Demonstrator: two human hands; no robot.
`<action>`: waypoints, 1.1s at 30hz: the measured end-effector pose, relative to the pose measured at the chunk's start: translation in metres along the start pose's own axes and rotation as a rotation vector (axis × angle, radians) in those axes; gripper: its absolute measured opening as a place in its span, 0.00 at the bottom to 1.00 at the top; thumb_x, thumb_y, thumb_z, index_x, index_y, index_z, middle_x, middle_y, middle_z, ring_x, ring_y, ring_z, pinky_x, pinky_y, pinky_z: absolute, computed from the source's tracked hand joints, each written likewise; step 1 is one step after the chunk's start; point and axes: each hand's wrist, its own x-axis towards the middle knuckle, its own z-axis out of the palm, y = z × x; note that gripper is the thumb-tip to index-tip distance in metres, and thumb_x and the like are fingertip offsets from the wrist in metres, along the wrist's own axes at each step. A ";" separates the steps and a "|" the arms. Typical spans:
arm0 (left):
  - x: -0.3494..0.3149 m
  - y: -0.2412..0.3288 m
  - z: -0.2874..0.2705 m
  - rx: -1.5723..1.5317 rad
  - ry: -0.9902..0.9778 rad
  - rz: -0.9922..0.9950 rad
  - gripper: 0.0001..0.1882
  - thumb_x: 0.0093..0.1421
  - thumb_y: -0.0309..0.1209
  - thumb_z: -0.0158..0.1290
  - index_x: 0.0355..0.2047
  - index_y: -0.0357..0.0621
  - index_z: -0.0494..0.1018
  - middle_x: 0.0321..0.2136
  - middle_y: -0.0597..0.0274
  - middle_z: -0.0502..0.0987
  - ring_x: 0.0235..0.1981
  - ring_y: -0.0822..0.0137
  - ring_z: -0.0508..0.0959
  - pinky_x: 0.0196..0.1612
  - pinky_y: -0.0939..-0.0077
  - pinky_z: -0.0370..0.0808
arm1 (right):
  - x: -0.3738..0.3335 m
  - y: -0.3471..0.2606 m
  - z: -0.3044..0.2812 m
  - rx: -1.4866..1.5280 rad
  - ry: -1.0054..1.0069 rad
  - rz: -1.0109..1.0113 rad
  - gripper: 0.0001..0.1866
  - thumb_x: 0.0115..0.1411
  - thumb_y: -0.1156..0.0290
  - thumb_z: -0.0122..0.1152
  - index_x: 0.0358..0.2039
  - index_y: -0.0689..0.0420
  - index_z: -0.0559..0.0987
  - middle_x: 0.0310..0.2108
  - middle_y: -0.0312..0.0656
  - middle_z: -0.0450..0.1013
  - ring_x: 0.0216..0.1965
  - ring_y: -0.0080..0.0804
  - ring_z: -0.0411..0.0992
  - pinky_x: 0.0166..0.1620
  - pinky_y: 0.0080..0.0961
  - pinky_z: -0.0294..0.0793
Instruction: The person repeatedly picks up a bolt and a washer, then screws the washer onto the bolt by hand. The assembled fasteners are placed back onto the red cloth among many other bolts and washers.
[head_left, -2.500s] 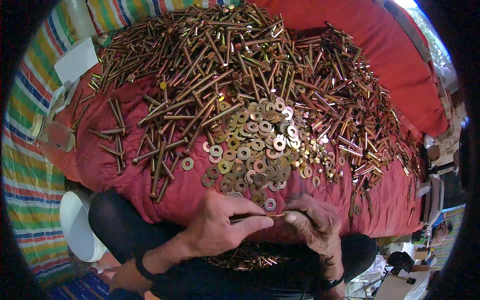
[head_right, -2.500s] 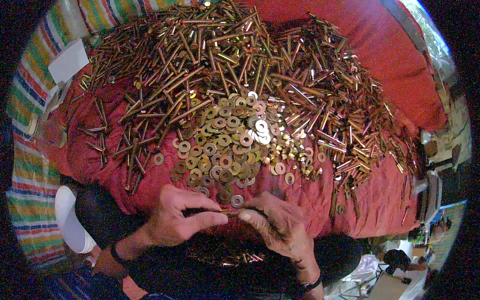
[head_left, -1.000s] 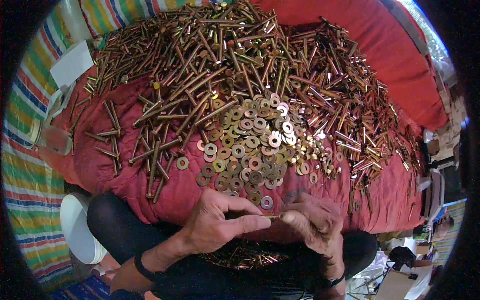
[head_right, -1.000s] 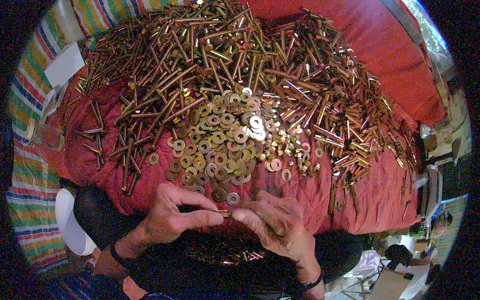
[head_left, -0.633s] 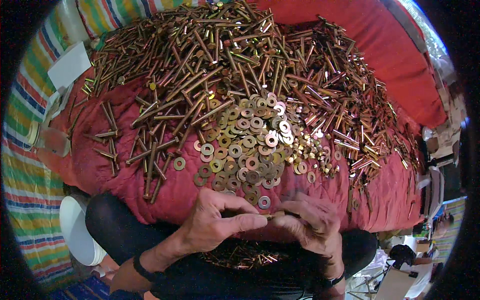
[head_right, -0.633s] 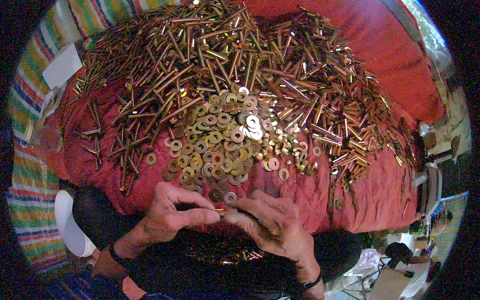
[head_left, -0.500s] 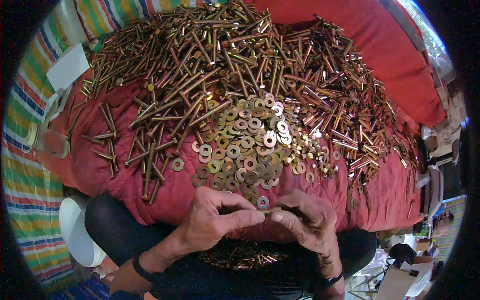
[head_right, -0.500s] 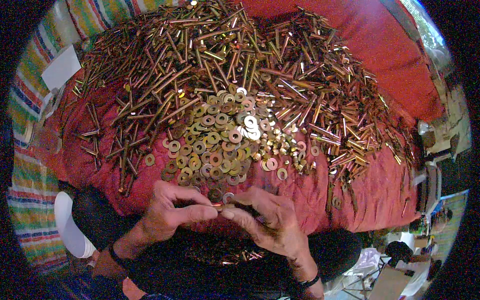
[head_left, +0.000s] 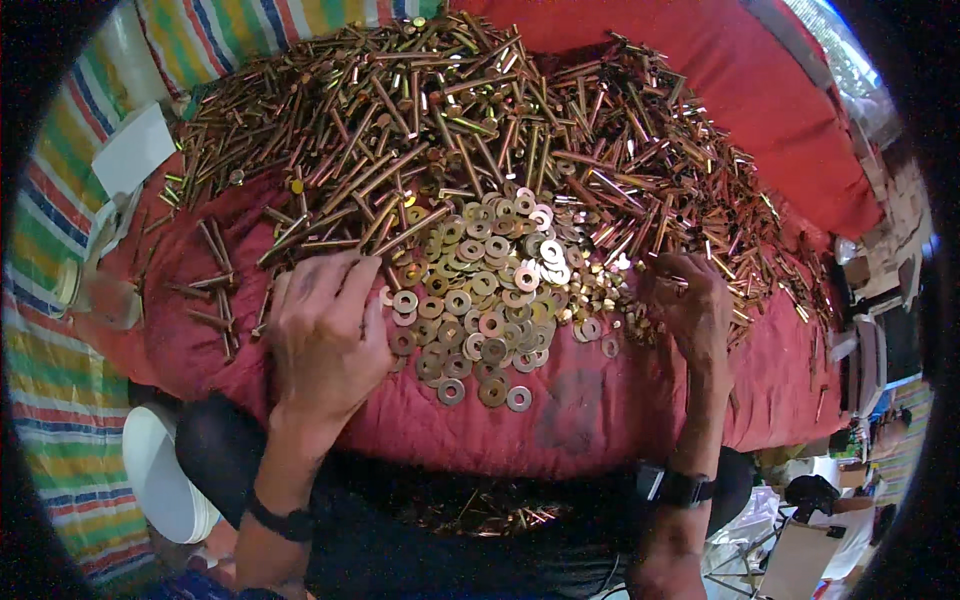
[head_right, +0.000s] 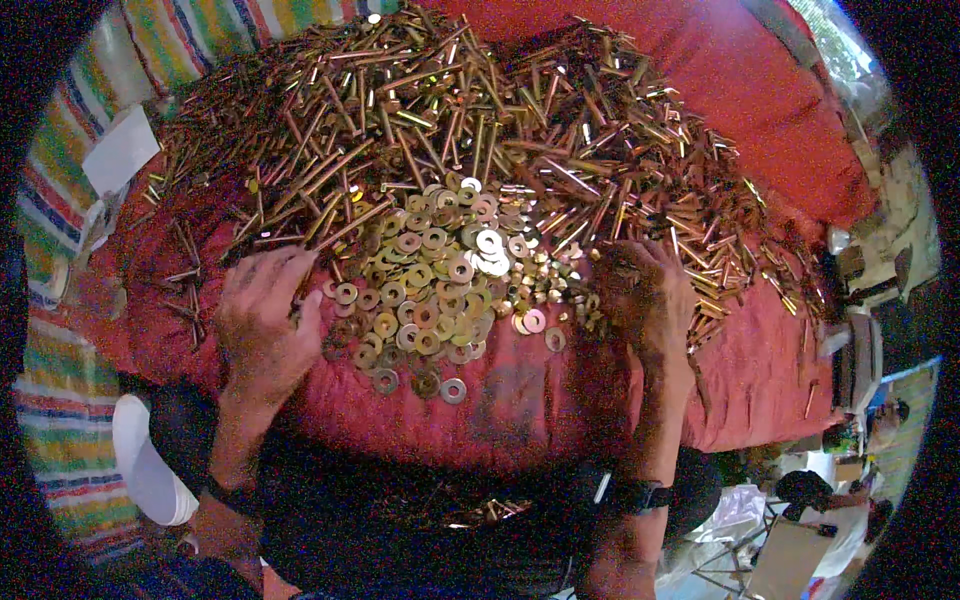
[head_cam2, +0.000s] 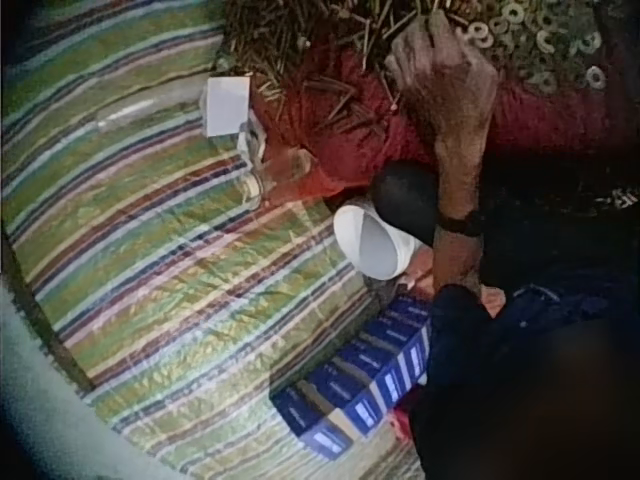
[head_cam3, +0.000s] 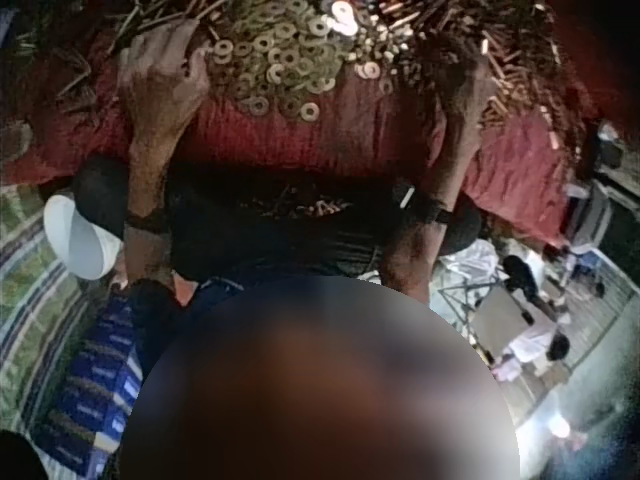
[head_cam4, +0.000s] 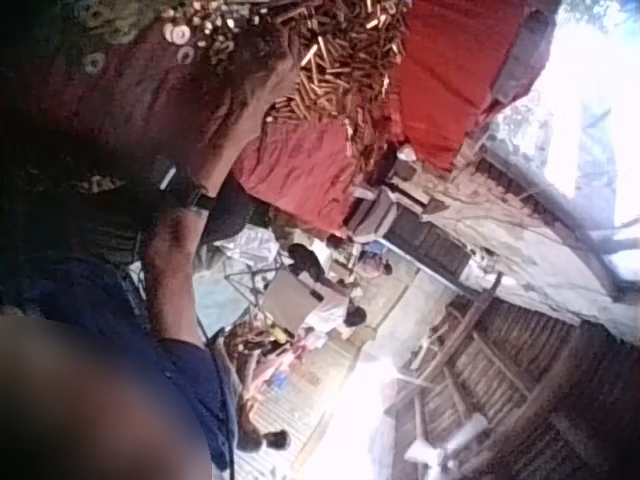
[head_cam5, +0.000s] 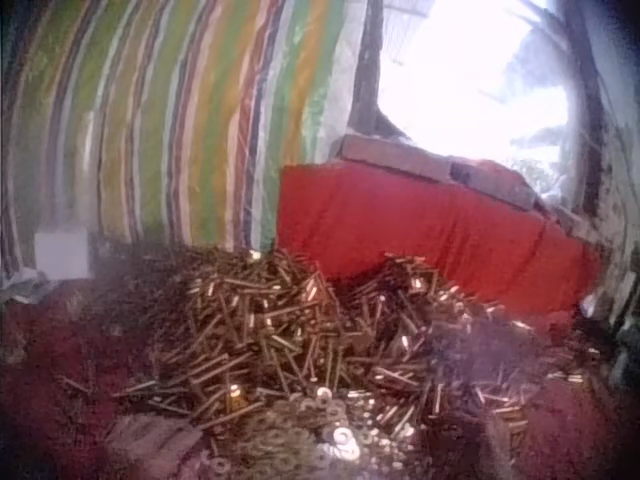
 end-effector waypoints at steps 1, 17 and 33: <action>0.001 -0.004 0.003 0.043 -0.008 0.017 0.21 0.54 0.25 0.63 0.51 0.42 0.78 0.48 0.52 0.81 0.50 0.46 0.79 0.56 0.51 0.73 | -0.001 0.005 0.003 -0.020 0.028 -0.033 0.17 0.54 0.65 0.76 0.43 0.55 0.86 0.43 0.46 0.81 0.42 0.47 0.79 0.45 0.40 0.78; 0.014 -0.019 0.038 0.023 0.102 0.034 0.18 0.52 0.21 0.56 0.44 0.42 0.79 0.35 0.54 0.77 0.37 0.49 0.79 0.42 0.53 0.76 | 0.005 0.016 0.022 -0.151 0.266 -0.096 0.16 0.51 0.75 0.73 0.42 0.57 0.87 0.40 0.45 0.79 0.46 0.46 0.75 0.48 0.39 0.76; 0.001 0.031 -0.025 -1.519 -0.341 -0.812 0.15 0.68 0.24 0.49 0.47 0.25 0.79 0.24 0.55 0.80 0.12 0.75 0.72 0.15 0.81 0.63 | -0.061 -0.119 0.022 0.603 -0.132 0.042 0.13 0.60 0.71 0.72 0.43 0.63 0.83 0.35 0.51 0.81 0.36 0.42 0.80 0.41 0.36 0.79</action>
